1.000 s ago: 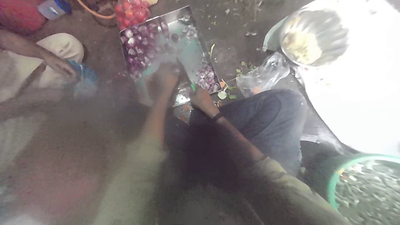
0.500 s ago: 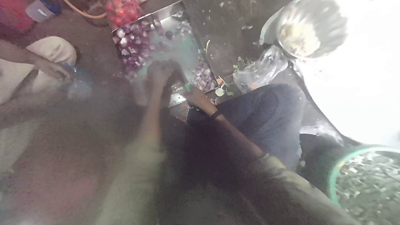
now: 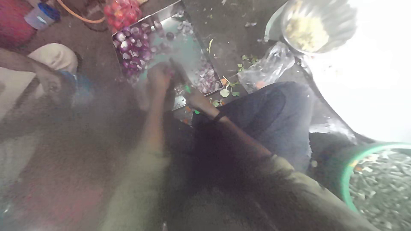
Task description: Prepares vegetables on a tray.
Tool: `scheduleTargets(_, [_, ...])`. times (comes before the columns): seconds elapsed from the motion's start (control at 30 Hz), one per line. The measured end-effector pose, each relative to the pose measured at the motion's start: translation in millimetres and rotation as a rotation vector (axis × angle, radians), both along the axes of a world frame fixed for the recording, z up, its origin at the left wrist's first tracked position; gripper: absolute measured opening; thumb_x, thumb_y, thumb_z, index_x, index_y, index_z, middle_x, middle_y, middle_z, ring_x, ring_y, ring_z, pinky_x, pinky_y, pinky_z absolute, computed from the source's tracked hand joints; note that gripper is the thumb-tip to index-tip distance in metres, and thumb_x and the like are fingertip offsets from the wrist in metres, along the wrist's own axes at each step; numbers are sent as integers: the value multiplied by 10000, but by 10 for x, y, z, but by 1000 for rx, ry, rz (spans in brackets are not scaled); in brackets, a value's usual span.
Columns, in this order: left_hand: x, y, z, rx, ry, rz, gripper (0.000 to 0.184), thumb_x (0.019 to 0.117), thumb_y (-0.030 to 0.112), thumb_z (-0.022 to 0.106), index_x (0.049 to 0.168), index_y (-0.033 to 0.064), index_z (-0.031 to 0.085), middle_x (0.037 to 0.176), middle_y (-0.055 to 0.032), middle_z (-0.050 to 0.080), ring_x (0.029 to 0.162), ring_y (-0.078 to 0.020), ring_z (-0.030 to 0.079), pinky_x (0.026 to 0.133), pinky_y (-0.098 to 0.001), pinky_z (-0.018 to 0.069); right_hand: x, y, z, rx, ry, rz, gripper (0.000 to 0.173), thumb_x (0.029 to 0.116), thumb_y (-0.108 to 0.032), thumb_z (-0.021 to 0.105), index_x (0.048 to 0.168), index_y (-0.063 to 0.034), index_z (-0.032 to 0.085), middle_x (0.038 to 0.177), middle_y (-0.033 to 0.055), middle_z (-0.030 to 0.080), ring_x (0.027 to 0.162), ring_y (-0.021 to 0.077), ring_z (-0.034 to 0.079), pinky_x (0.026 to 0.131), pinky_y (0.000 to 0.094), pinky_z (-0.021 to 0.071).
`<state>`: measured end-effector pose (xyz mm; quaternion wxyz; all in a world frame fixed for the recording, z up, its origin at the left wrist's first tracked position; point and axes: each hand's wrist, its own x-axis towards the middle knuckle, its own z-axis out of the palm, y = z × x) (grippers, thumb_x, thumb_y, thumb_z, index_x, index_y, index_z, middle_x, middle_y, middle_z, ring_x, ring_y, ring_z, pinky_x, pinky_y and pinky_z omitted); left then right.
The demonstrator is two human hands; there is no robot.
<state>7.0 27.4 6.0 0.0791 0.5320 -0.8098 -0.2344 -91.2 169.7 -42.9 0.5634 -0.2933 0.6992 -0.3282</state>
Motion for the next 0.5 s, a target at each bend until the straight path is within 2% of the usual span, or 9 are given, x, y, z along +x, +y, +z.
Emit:
scheduleTargets(0.1, [-1,-12,-15,-7,-6,-8,397,870,6,702,1251,112,736,1197,-130,747,1088,-317,717,1012,-563,531,18,-7,-26,-30,25,3,398,1102,-390,466,1288,-53,566,809,114,597,618,229,584,593,432,527])
scheduleTargets(0.2, [4,-20,7,-27,-32,-38,365,897,16,675,1241,117,745,1212,-150,736,1143,-342,691,1041,-575,503,48,-30,59,-36,58,17,393,1109,-349,456,1341,-48,558,929,155,644,725,257,639,671,458,558])
scheduleTargets(0.23, [12,-26,14,-31,-38,-47,356,899,19,672,1232,119,749,1213,-156,734,1152,-352,686,1040,-584,500,55,-48,101,-31,74,32,400,1113,-338,450,1360,-36,539,975,174,653,782,278,658,726,481,565])
scheduleTargets(0.4, [-4,-21,77,-30,-90,-54,333,918,56,662,1222,151,760,1217,-158,734,1192,-381,664,1045,-624,472,63,-148,168,14,201,74,434,1104,-308,465,1396,14,479,1080,223,664,938,340,693,846,531,564])
scheduleTargets(0.5, [12,-29,67,-25,-87,-63,334,921,53,663,1232,134,754,1215,-160,734,1188,-361,671,1068,-596,471,31,-211,133,30,238,87,447,1086,-294,498,1411,11,474,1111,233,670,933,345,705,828,537,575])
